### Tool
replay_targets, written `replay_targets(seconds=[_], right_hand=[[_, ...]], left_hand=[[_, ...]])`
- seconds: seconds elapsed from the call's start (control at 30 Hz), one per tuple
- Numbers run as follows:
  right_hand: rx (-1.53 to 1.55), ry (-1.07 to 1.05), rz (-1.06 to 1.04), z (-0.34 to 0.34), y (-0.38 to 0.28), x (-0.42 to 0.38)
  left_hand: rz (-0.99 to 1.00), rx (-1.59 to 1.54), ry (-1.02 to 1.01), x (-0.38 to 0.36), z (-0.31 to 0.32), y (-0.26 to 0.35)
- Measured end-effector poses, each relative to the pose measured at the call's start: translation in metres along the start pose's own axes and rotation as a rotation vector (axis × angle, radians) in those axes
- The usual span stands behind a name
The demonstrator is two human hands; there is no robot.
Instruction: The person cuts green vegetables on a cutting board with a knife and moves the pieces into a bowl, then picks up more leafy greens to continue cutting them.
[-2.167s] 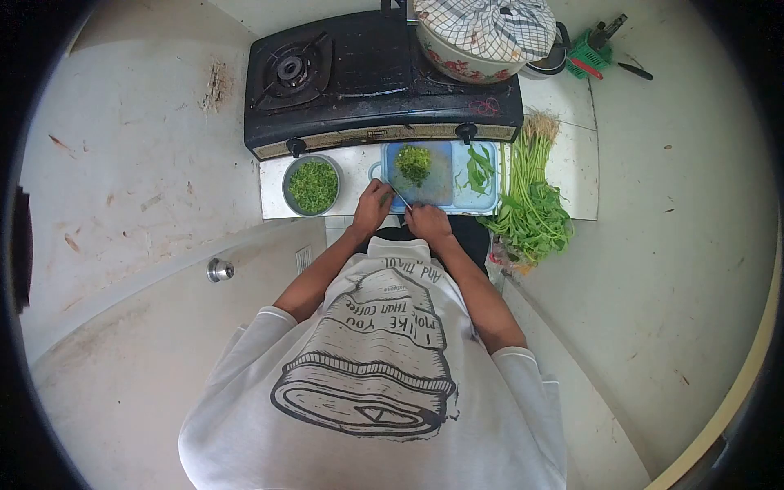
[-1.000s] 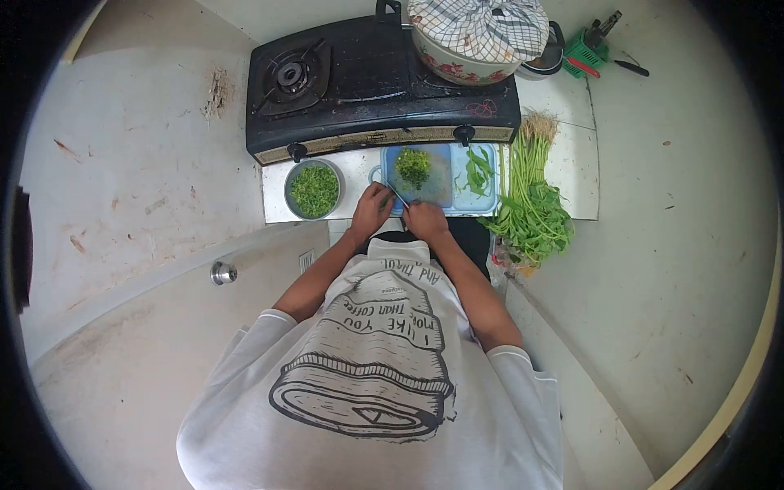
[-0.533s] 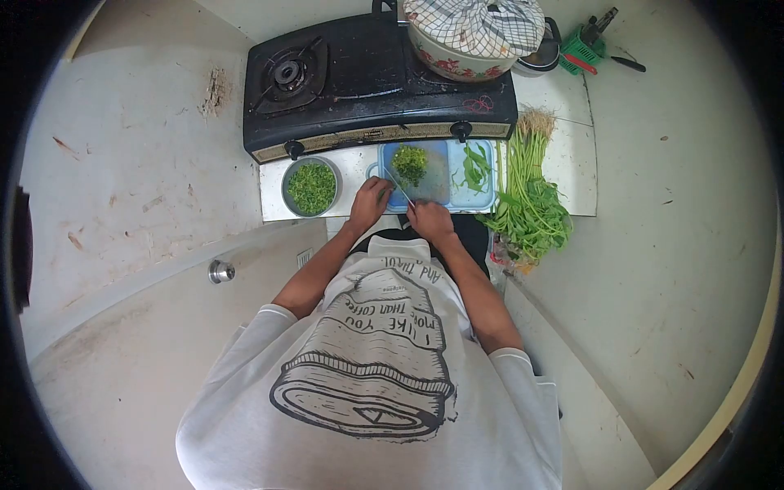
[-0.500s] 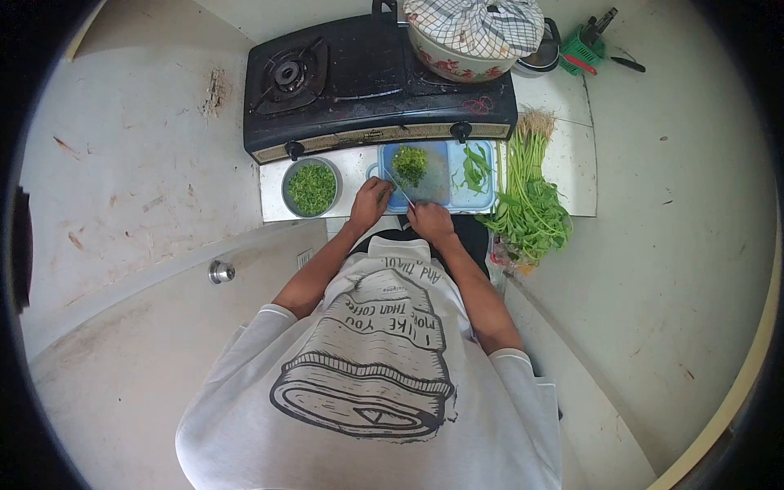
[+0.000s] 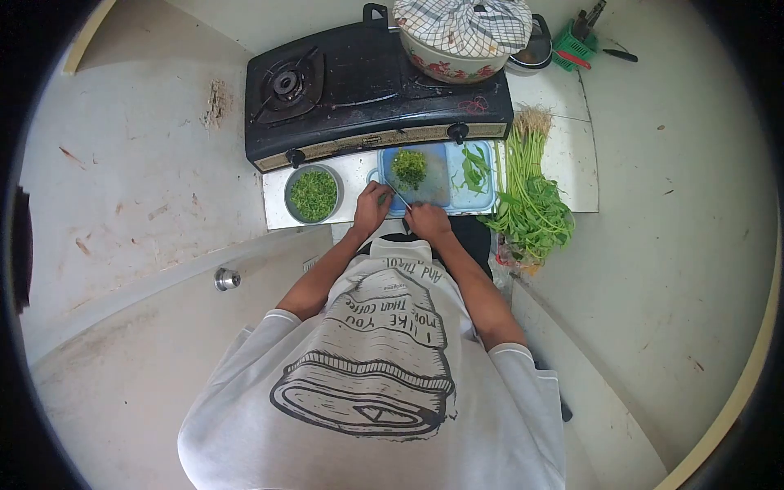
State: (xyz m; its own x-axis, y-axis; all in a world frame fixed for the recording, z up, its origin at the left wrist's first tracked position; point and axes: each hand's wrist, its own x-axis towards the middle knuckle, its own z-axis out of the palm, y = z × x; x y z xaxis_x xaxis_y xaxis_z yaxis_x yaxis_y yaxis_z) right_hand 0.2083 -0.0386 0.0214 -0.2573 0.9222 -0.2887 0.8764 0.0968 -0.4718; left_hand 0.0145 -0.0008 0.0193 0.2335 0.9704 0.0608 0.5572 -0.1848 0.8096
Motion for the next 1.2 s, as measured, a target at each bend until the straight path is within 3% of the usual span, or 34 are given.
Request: replay_targets(seconds=[1.2], right_hand=[[0.006,0.013,0.006,0.002,0.005,0.0]], left_hand=[[-0.056,-0.108,0.014,0.0,0.003,-0.003]])
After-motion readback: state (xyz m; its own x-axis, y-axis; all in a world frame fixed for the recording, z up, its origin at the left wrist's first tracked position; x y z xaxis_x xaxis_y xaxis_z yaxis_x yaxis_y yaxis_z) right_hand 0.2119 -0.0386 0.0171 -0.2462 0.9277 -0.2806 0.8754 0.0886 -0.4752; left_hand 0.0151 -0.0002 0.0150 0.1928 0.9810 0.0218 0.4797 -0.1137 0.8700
